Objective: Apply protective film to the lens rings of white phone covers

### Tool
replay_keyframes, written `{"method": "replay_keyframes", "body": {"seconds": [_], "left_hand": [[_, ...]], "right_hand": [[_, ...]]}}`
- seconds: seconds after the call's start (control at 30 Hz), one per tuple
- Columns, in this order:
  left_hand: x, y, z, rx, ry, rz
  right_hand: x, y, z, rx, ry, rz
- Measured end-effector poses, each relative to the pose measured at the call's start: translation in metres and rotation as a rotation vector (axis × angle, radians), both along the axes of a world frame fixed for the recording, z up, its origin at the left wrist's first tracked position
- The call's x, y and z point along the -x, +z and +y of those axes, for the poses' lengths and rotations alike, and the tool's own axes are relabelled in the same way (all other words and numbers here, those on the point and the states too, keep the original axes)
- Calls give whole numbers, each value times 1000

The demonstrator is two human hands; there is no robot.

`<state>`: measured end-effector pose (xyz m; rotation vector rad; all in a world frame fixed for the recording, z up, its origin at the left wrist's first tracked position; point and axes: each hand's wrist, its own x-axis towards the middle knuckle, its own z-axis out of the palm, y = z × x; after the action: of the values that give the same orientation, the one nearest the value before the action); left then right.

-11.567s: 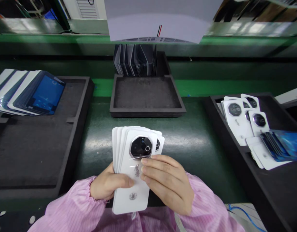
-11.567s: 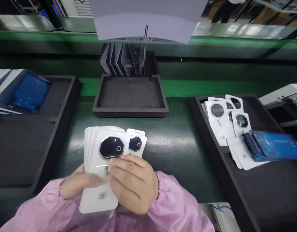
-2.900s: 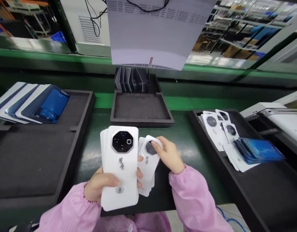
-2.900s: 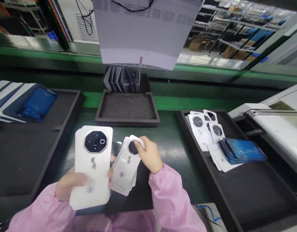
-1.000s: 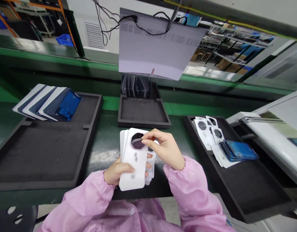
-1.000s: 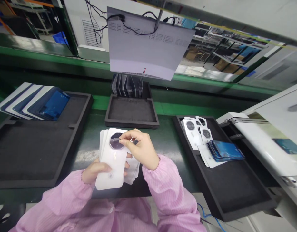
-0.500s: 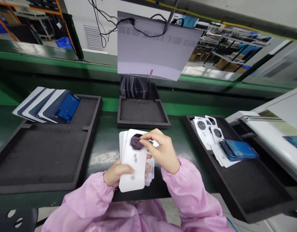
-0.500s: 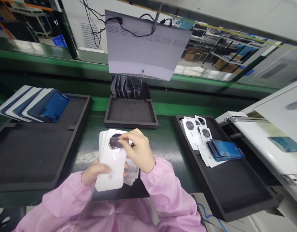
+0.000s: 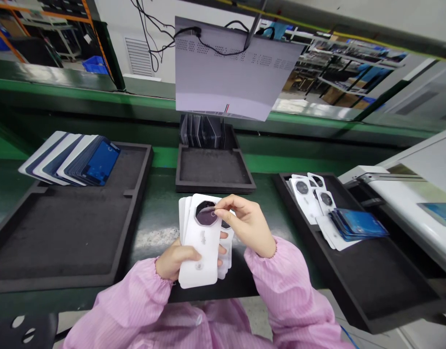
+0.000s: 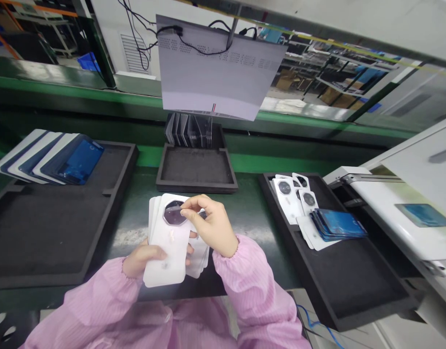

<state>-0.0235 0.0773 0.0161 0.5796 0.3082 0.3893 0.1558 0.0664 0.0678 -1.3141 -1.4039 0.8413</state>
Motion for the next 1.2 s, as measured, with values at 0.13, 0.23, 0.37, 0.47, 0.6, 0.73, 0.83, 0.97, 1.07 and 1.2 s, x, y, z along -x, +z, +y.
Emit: {"method": "replay_keyframes", "body": {"seconds": [0.13, 0.23, 0.37, 0.47, 0.6, 0.73, 0.83, 0.97, 1.07, 1.2], "left_hand": [[0, -1, 0, 6, -1, 10], [0, -1, 0, 12, 9, 10], [0, 0, 0, 9, 8, 20], [0, 0, -1, 14, 23, 17], [0, -3, -2, 17, 69, 60], [0, -6, -3, 6, 94, 111], [-1, -6, -4, -22, 72, 146], [-1, -1, -4, -43, -4, 130], [-2, 1, -3, -45, -65, 112], [-3, -2, -2, -50, -45, 167]], "right_hand": [[2, -1, 0, 4, 9, -28], [2, -1, 0, -17, 11, -67], [3, -1, 0, -102, -13, -161], [7, -2, 0, -211, -41, -271], [14, -7, -2, -340, -131, -510], [15, -12, -3, -246, -217, -628], [12, -11, 2, -121, -62, -519], [8, -9, 12, -61, 3, -259], [5, -10, 16, -102, -72, -147], [5, -13, 13, -107, -66, -154]]}}
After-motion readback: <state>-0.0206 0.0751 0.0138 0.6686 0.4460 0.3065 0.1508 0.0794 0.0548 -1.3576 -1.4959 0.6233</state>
